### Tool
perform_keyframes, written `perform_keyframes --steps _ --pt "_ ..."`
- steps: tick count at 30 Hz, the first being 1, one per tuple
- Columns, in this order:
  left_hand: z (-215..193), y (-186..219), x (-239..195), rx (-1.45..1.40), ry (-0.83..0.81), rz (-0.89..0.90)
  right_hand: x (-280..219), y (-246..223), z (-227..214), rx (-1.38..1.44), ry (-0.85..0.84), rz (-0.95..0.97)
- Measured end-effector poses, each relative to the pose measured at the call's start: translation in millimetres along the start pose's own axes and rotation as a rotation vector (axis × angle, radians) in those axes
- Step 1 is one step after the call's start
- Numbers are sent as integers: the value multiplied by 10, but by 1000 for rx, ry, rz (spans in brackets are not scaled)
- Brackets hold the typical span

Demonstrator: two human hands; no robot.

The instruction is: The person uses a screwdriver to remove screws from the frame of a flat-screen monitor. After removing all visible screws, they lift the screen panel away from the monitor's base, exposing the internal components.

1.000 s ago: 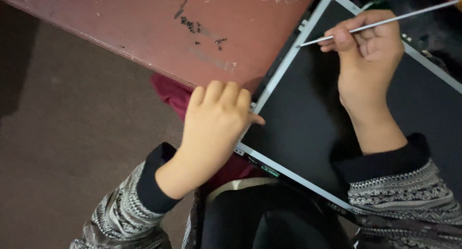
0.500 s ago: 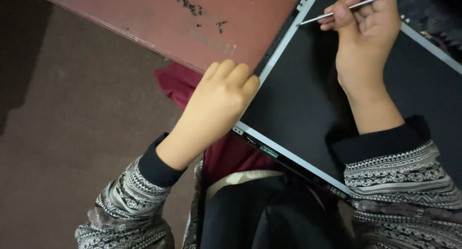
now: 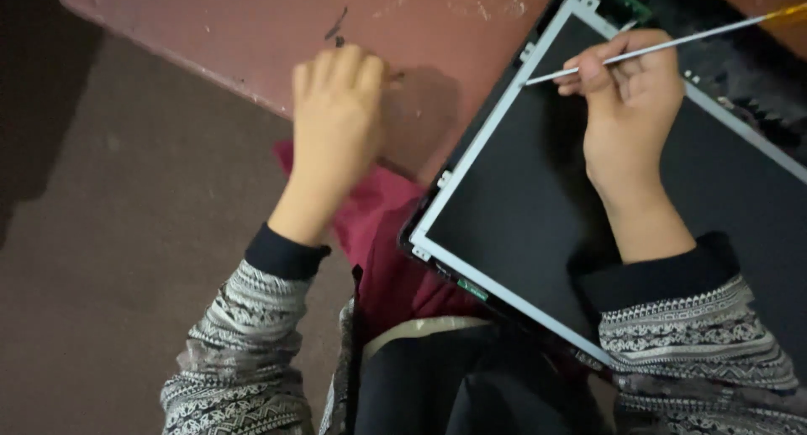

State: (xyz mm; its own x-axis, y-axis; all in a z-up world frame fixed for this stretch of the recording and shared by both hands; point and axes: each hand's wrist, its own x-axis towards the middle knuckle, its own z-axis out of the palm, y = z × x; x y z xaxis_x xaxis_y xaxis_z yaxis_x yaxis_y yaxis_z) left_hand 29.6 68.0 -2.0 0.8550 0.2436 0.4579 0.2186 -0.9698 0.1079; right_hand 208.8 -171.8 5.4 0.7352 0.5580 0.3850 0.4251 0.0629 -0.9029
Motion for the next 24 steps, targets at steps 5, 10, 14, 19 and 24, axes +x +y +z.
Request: perform_keyframes --steps 5,10,14,19,24 --pt "187 -211 -15 -101 91 -14 -15 -103 37 -38 12 32" --pt "214 -213 -14 -201 98 -42 -33 -123 46 -34 17 86" --pt "207 -213 -19 -197 96 -50 -49 -142 55 -50 37 136" --pt "8 60 -270 -345 102 -161 -68 -142 62 -45 45 151" --pt "-354 839 -655 -1422 -213 -367 13 -264 128 36 -39 324"
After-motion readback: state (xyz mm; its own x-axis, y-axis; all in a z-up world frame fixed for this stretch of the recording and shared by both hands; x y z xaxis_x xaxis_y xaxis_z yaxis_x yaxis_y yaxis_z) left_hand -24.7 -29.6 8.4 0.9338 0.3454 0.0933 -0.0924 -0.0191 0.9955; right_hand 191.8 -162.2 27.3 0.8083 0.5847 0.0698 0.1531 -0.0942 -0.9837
